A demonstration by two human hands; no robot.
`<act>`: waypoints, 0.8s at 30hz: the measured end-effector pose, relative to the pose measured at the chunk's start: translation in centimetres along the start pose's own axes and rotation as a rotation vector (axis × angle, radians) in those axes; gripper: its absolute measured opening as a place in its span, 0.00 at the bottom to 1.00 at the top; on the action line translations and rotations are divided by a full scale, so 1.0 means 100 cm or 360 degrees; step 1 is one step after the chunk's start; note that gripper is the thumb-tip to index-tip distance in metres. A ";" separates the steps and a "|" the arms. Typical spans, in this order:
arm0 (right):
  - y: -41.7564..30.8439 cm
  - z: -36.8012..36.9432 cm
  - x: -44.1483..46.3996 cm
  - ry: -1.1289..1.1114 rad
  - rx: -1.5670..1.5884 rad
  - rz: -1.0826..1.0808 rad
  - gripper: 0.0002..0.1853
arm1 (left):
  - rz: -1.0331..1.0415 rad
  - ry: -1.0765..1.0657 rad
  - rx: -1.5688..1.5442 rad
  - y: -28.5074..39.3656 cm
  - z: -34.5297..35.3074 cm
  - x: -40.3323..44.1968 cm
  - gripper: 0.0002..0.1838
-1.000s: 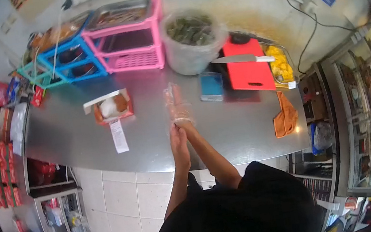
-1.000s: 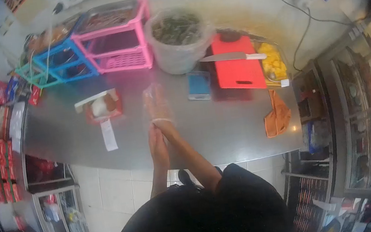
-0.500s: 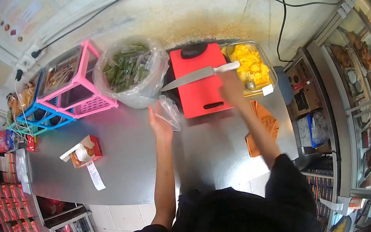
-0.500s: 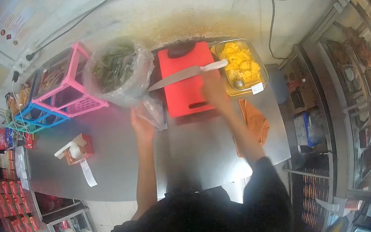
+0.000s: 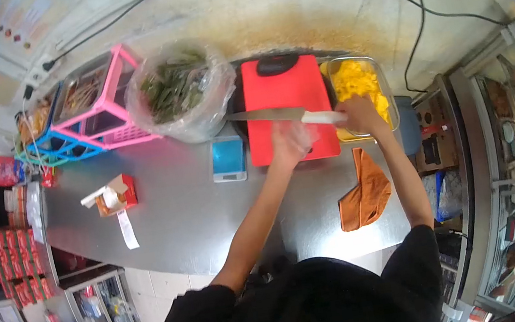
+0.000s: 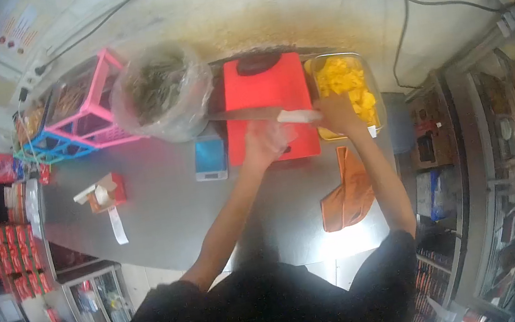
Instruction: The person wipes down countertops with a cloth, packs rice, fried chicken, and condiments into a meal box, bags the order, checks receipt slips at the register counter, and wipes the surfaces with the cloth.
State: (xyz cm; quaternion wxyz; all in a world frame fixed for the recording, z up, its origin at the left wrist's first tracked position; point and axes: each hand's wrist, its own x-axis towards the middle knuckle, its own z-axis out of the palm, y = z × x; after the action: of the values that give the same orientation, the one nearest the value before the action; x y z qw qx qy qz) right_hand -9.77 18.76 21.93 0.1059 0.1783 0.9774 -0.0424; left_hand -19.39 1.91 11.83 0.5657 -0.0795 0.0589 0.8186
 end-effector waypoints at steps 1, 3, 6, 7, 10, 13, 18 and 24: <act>-0.005 0.002 -0.006 -0.0120 0.0035 0.0051 0.16 | 0.0086 0.0163 0.0162 -0.006 -0.001 0.014 0.29; -0.020 0.012 -0.021 -0.0179 0.0000 0.0089 0.19 | 0.0200 0.0233 0.0076 -0.016 -0.036 0.044 0.27; -0.048 0.030 -0.032 0.0585 0.0303 -0.0215 0.18 | 0.0142 0.0380 0.0305 -0.001 -0.038 0.010 0.23; -0.067 0.022 -0.030 0.0744 0.0384 -0.0299 0.18 | 0.0212 0.0532 0.0350 0.002 -0.043 -0.006 0.23; -0.157 0.013 -0.021 0.0218 0.1664 -0.0257 0.15 | 0.0664 0.0815 0.0712 0.030 0.009 -0.120 0.24; -0.268 0.027 0.001 0.0216 0.1569 -0.0767 0.13 | 0.1297 0.1166 0.1670 0.106 -0.052 -0.216 0.18; -0.465 0.166 0.102 -0.0230 0.1772 -0.0809 0.21 | 0.1763 0.2057 0.3155 0.251 -0.141 -0.377 0.09; -0.616 0.253 0.171 -0.0142 0.1688 -0.0386 0.23 | 0.0920 0.1979 0.4113 0.345 -0.211 -0.457 0.19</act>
State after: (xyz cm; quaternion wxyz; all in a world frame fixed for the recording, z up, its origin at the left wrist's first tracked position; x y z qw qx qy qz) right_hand -42.53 -35.95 -3.70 0.0373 0.0913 0.8300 -0.5490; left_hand -34.49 -56.09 0.34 -0.0549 0.1539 0.9799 0.1141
